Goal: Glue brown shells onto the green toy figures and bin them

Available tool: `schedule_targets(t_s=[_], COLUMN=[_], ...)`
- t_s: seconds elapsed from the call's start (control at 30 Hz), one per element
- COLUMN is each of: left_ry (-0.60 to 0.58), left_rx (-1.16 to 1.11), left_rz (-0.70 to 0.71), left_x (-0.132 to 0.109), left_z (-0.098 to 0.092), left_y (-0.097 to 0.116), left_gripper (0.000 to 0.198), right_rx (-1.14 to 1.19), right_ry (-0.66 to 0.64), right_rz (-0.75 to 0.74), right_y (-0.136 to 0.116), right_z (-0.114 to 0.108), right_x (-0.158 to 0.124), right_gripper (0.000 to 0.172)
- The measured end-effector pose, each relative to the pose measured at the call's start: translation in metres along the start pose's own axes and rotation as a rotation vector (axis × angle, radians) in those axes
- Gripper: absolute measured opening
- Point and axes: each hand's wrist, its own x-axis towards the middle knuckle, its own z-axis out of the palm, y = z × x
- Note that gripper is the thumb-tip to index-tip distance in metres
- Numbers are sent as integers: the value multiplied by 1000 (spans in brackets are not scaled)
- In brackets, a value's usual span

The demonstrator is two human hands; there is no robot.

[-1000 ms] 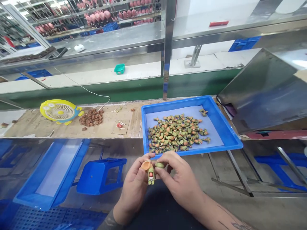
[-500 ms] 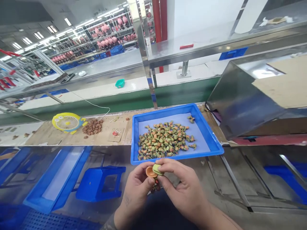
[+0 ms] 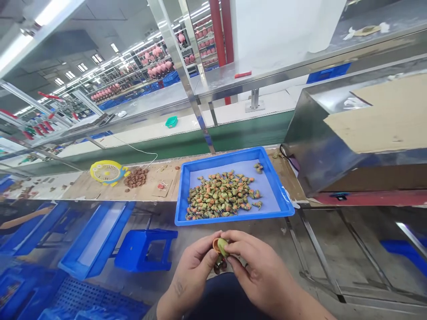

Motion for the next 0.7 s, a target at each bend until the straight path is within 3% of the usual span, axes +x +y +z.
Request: schedule_targets(t_s=[0.2, 0.37, 0.53, 0.7], left_ry=[48, 56, 92, 118], left_rx=[-245, -186, -63, 93], left_rz=[-66, 1, 219, 523], left_x=[2, 2, -1, -3], left_z=[18, 26, 24, 16], left_y=[-4, -3, -12, -12], left_gripper=[51, 46, 37, 29], right_rx=[102, 269, 360, 367], right_ry=[89, 103, 138, 64], right_rz=[121, 266, 286, 272], right_y=[-3, -7, -13, -15], right_z=[-13, -11, -9, -11], right_x=[-11, -21, -23, -16], right_gripper=[34, 35, 35, 35])
